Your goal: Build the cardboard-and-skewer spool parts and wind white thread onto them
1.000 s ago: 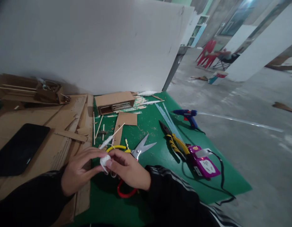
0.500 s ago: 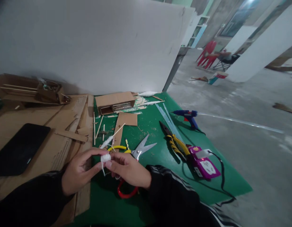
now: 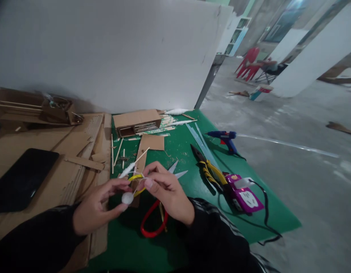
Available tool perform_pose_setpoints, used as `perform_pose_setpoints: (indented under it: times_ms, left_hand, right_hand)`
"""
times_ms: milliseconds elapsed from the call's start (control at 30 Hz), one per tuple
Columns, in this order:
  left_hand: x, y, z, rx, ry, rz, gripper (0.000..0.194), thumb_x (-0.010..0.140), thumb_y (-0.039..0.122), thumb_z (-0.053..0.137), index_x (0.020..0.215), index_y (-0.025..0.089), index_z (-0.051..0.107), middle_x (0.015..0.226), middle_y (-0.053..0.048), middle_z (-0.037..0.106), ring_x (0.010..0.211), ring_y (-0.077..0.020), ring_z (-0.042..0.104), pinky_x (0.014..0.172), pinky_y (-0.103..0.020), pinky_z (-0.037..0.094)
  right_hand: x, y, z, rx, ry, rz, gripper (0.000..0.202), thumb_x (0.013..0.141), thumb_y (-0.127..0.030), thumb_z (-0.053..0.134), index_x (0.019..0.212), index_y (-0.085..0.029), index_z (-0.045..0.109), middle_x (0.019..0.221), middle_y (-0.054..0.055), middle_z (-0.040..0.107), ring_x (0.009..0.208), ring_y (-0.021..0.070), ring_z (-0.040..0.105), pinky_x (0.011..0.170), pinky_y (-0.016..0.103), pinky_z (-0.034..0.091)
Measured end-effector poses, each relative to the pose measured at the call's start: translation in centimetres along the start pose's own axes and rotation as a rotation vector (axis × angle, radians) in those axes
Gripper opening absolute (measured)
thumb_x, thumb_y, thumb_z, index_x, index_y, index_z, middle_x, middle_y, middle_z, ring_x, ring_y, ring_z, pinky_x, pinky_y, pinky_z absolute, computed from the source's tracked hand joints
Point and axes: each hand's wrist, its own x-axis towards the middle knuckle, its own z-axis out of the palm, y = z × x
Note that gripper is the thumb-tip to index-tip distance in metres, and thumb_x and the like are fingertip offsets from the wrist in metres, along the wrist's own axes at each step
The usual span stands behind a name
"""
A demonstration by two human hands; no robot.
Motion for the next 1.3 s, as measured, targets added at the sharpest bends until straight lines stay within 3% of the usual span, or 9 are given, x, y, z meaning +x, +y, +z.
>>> perform_pose_setpoints:
  times_ms: [167, 300, 533, 700, 933, 1033, 1133, 1300]
  left_hand:
    - [-0.3, 1.0, 0.1, 0.032, -0.006, 0.090, 0.032, 0.083, 0.023, 0.066, 0.115, 0.025, 0.062, 0.108, -0.005, 0.068, 0.099, -0.0198, 0.065, 0.089, -0.031, 0.052]
    - [-0.4, 1.4, -0.1, 0.045, 0.004, 0.155, 0.033, 0.086, 0.022, 0.063, 0.119, 0.029, 0.064, 0.109, -0.005, 0.064, 0.103, -0.0192, 0.061, 0.092, -0.030, 0.049]
    - [-0.2, 1.1, -0.4, 0.053, 0.052, 0.133, 0.030, 0.089, 0.020, 0.060, 0.118, 0.030, 0.059, 0.120, -0.002, 0.063, 0.114, -0.0181, 0.057, 0.098, -0.029, 0.045]
    - [-0.3, 1.2, -0.4, 0.094, 0.170, 0.082, 0.028, 0.090, 0.021, 0.059, 0.117, 0.030, 0.060, 0.117, -0.001, 0.065, 0.110, -0.0171, 0.060, 0.096, -0.027, 0.044]
    - [0.3, 1.4, -0.7, -0.455, 0.296, -0.136, 0.029, 0.090, 0.031, 0.060, 0.115, 0.021, 0.050, 0.110, -0.008, 0.067, 0.102, -0.0200, 0.066, 0.090, -0.031, 0.050]
    - [0.6, 1.3, -0.8, -0.590, 0.317, -0.168, 0.028, 0.088, 0.030, 0.064, 0.111, 0.020, 0.052, 0.110, -0.007, 0.068, 0.101, -0.0182, 0.067, 0.092, -0.030, 0.050]
    - [0.7, 1.2, -0.7, -0.575, 0.322, -0.200, 0.025, 0.086, 0.031, 0.067, 0.106, 0.018, 0.057, 0.104, -0.006, 0.071, 0.097, -0.0156, 0.067, 0.089, -0.026, 0.050]
    - [0.9, 0.8, -0.6, -0.451, 0.240, -0.233, 0.027, 0.085, 0.032, 0.068, 0.107, 0.018, 0.062, 0.105, -0.005, 0.072, 0.097, -0.0157, 0.066, 0.085, -0.024, 0.051]
  right_hand:
    - [0.3, 1.1, 0.6, -0.027, 0.045, 0.101, 0.028, 0.094, -0.041, 0.054, 0.088, -0.022, 0.075, 0.093, 0.004, 0.055, 0.091, 0.0165, 0.056, 0.087, 0.034, 0.045]
    - [0.5, 1.7, 1.6, 0.037, 0.011, 0.141, 0.027, 0.093, -0.040, 0.056, 0.089, -0.022, 0.075, 0.091, 0.005, 0.059, 0.090, 0.0172, 0.058, 0.085, 0.035, 0.047]
    - [0.4, 2.2, 2.1, 0.064, -0.014, 0.175, 0.024, 0.091, -0.037, 0.060, 0.087, -0.020, 0.076, 0.088, 0.005, 0.064, 0.086, 0.0167, 0.060, 0.082, 0.031, 0.047]
    - [0.1, 1.8, 2.6, 0.198, -0.139, 0.220, 0.029, 0.093, -0.035, 0.056, 0.082, -0.015, 0.074, 0.082, 0.005, 0.067, 0.080, 0.0162, 0.062, 0.079, 0.031, 0.048]
    - [-0.6, 2.3, 3.0, 0.255, -0.089, 0.268, 0.035, 0.093, -0.041, 0.055, 0.080, -0.013, 0.073, 0.074, 0.005, 0.068, 0.063, 0.0120, 0.058, 0.057, 0.023, 0.042]
    - [-0.6, 2.5, 3.2, -0.009, -0.201, 0.161, 0.037, 0.096, -0.037, 0.049, 0.078, -0.012, 0.070, 0.065, 0.003, 0.059, 0.059, 0.0113, 0.054, 0.057, 0.023, 0.040]
    - [-0.7, 2.3, 3.4, -0.296, -0.332, -0.023, 0.035, 0.096, -0.028, 0.044, 0.069, -0.013, 0.060, 0.063, 0.001, 0.050, 0.061, 0.0117, 0.048, 0.060, 0.025, 0.038]
    - [-0.9, 0.8, 2.7, -0.426, -0.287, -0.248, 0.023, 0.093, -0.019, 0.040, 0.078, -0.014, 0.057, 0.082, 0.008, 0.052, 0.077, 0.0164, 0.050, 0.069, 0.028, 0.043]
